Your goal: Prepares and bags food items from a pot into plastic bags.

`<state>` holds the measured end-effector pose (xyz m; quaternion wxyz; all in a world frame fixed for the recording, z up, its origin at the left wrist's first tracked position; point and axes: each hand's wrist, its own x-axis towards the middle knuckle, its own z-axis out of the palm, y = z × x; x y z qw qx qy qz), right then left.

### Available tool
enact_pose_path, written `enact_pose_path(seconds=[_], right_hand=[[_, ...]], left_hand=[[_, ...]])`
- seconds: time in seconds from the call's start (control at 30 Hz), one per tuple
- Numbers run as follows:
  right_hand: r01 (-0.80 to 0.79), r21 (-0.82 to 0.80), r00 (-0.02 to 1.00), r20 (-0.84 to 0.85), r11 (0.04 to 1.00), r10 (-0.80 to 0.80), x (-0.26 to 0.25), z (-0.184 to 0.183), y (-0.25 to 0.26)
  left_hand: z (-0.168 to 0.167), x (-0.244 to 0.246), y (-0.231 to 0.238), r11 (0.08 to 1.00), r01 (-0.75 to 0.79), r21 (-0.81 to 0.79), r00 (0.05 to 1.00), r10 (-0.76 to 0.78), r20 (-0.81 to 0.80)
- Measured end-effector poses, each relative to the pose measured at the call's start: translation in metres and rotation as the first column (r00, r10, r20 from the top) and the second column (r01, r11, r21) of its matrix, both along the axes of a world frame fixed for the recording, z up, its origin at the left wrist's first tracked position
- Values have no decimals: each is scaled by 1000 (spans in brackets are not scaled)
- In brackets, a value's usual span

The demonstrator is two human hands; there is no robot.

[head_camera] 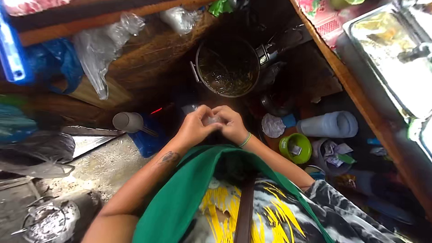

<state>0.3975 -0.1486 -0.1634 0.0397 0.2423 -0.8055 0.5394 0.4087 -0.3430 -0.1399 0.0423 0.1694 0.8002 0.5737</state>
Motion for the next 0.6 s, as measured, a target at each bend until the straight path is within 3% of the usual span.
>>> enact_pose_path(seconds=[0.03, 0.1, 0.13, 0.17, 0.23, 0.3, 0.33, 0.4, 0.43, 0.5, 0.57, 0.6], right_hand=[[21, -196, 984, 179, 980, 15, 2, 3, 6], [189, -571, 827, 532, 799, 184, 4, 10, 20], [265, -657, 737, 610, 706, 292, 4, 12, 27], [289, -682, 669, 646, 672, 368, 5, 11, 33], [225, -628, 585, 699, 745, 413, 8, 9, 38], [129, -392, 615, 752, 911, 237, 6, 7, 41], [135, -190, 677, 734, 973, 49, 2, 2, 43], [316, 135, 726, 603, 939, -331, -8, -20, 48], [415, 174, 691, 579, 893, -433, -13, -27, 50], [525, 61, 585, 698, 849, -413, -15, -21, 49], [502, -206, 498, 863, 840, -86, -4, 4, 43], [430, -365, 483, 866, 826, 132, 1, 12, 40]], left_hand=[[-3, -3, -5, 995, -43, -86, 999, 44, 7], [-14, -10, -19, 954, -185, -235, 972, 213, 103], [-25, -13, -26, 933, -253, -255, 934, 305, 187], [-35, -15, -30, 925, -314, -213, 878, 369, 307], [-39, -14, -22, 882, -471, 24, 688, 350, 636], [-22, -7, -9, 729, -617, 298, 501, 71, 863], [-12, 0, -3, 673, -609, 418, 493, -92, 865], [-3, 12, 4, 700, -403, 590, 597, -288, 749], [-2, 13, 5, 775, -253, 579, 659, -301, 690], [-10, 6, 9, 967, -62, 248, 780, -108, 616], [-44, 0, 8, 978, -186, -92, 809, 205, 551], [-62, -3, 6, 942, -315, -118, 745, 323, 584]])
